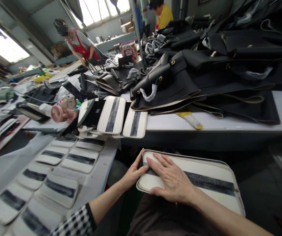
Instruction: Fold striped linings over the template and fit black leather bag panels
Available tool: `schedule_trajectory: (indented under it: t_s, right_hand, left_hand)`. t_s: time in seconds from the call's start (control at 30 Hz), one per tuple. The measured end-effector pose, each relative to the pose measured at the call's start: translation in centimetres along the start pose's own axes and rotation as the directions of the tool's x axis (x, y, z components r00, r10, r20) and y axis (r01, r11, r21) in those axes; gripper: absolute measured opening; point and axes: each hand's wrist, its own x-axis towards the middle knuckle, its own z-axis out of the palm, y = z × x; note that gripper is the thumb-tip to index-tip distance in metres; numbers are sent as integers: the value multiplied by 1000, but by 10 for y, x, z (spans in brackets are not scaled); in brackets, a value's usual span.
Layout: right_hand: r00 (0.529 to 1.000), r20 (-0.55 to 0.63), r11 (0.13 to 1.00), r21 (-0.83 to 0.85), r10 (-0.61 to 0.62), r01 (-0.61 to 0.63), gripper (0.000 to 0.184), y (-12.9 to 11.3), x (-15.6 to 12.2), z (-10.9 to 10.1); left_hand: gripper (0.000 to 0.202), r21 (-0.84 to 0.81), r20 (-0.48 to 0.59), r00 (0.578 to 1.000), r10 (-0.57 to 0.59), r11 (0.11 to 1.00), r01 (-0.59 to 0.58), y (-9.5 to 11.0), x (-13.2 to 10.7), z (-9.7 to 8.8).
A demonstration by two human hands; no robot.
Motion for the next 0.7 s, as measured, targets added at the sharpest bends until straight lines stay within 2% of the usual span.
schedule_trajectory:
  t_s: [0.07, 0.17, 0.23, 0.27, 0.3, 0.33, 0.37, 0.4, 0.43, 0.47, 0.5, 0.57, 0.63, 0.7]
  right_hand:
    - [999, -37, 995, 102, 20, -16, 93, 2, -2, -4]
    - [988, -128, 933, 358, 83, -32, 83, 7, -5, -9]
    - [965, -200, 831, 556, 171, -31, 70, 11, -7, -10]
    - [946, -234, 760, 650, 222, -17, 62, 13, -8, -11]
    - [926, -260, 681, 733, 275, 3, 53, 14, -8, -11]
    - [904, -275, 598, 801, 329, 26, 44, 16, -9, -10]
    - [879, -280, 512, 858, 386, 49, 38, 18, -8, -10]
    - [854, -272, 421, 904, 443, 69, 33, 19, -7, -9]
    - [833, -251, 324, 942, 493, 92, 31, 22, -6, -9]
    - [818, -216, 210, 970, 533, 119, 29, 24, -5, -9]
    - [809, -177, 89, 984, 560, 154, 28, 27, -4, -10]
    - [805, -111, -122, 967, 583, 222, 29, 31, -2, -14]
    - [804, -43, -280, 925, 593, 256, 31, 30, -3, -25]
    - [827, -9, -363, 896, 562, 257, 31, 23, -10, -44]
  left_hand:
    - [80, -60, 27, 999, -22, 998, 24, 0, 1, 5]
    - [83, -50, 80, 995, -65, 996, 69, -1, 2, 3]
    - [86, 160, 50, 999, -7, 987, -1, 4, 3, -3]
    - [88, 326, 36, 997, 71, 942, -79, 10, 4, -6]
    - [87, 503, 54, 983, 175, 846, -178, 17, 5, -8]
    - [80, 656, 125, 954, 271, 699, -285, 26, 7, -9]
    - [70, 755, 243, 913, 326, 527, -389, 37, 9, -6]
    - [58, 789, 390, 863, 323, 366, -493, 48, 11, -1]
    - [50, 773, 530, 808, 259, 245, -585, 60, 13, 7]
    - [50, 736, 634, 755, 168, 171, -655, 70, 15, 18]
    - [53, 703, 695, 714, 79, 135, -699, 79, 18, 30]
    - [61, 684, 728, 685, -33, 107, -721, 91, 21, 56]
    - [63, 709, 705, 706, -67, 76, -701, 97, 23, 79]
    - [56, 734, 679, 731, -65, 36, -679, 97, 23, 94]
